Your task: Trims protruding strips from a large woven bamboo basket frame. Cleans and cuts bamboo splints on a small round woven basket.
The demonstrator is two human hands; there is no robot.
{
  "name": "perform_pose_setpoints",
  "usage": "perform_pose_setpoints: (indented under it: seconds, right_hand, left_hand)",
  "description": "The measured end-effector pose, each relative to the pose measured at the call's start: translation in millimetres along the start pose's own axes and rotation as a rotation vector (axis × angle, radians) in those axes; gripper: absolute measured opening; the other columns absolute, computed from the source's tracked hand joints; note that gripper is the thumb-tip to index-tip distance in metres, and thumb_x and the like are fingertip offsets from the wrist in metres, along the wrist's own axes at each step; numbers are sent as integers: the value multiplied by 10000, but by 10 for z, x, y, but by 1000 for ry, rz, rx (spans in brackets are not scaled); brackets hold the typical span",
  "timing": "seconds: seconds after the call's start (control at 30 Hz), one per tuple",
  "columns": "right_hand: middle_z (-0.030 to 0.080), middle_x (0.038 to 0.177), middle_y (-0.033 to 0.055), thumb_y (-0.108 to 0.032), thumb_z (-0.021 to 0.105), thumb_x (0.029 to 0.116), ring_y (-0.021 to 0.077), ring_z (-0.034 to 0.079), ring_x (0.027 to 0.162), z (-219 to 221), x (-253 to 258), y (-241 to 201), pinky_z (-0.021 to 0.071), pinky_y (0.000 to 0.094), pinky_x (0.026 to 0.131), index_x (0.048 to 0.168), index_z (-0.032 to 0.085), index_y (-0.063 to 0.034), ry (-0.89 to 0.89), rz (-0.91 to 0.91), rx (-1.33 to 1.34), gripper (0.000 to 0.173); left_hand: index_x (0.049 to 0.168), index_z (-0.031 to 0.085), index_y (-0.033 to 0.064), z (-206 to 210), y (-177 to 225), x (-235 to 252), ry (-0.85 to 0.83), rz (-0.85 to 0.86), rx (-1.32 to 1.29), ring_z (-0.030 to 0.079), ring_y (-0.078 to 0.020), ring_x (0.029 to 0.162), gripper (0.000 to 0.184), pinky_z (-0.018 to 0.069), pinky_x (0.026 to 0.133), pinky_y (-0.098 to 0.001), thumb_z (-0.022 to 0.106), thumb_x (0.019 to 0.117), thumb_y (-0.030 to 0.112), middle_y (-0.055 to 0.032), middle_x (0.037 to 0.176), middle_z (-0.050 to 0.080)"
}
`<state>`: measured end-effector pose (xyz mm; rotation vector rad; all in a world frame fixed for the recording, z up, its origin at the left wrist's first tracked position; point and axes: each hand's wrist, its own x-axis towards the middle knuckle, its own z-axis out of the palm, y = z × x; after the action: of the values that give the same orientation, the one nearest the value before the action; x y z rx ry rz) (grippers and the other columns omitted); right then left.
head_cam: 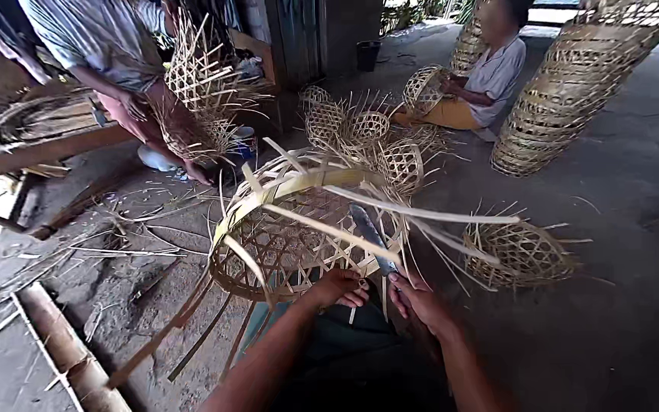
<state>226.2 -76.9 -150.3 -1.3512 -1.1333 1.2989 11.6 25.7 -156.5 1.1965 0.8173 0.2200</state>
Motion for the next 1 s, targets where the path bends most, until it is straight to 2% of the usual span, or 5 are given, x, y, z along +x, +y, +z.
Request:
perform_pose_setpoints:
  seconds: [0.17,0.33,0.43,0.7,1.0]
  right_hand:
    - [591,698,35,-260,427,1100,138,554,494,252,-213,139,509,289,450,1615,267,-104,153,-70,35,562]
    - [676,747,12,-246,462,1095,97,617,542,485,-616,311,566,266,505,1413,525,27,208,-295,-160,423]
    - [717,821,5,-204,484,1081,74,662,626,605,-718,238,597,256,575,1378,582,7,187,-426,-263,377]
    - [624,741,17,-342,397,1112,109,603,592,558,-299,87,545,303,588,1364,586,-57,234,-2,-426,424]
    - [646,787,35,-273,389,1107,115,616,616,535,-243,189,558,307,617,1391,563,-26,140,-11,-464,415]
  left_hand:
    - [1224,613,16,-61,-16,13,-37,11,-92,736,-145,811,249,622,753,-302,494,1091,190,-64,985,742]
    - [1156,635,30,-83,-61,-2,-25,3,-159,742,-152,788,282,627,744,-306,440,1110,228,-55,892,745]
    - [1153,630,13,-44,-35,-19,0,5,-183,744,-158,768,272,630,728,-305,422,1106,181,-67,887,749]
    - [1075,623,31,-40,-101,-4,-9,18,-212,646,-80,624,305,563,595,-221,391,1119,224,-8,772,663]
    - [1006,624,41,-136,-149,31,-52,44,-252,574,-43,547,284,497,512,-173,392,1110,168,9,706,616]
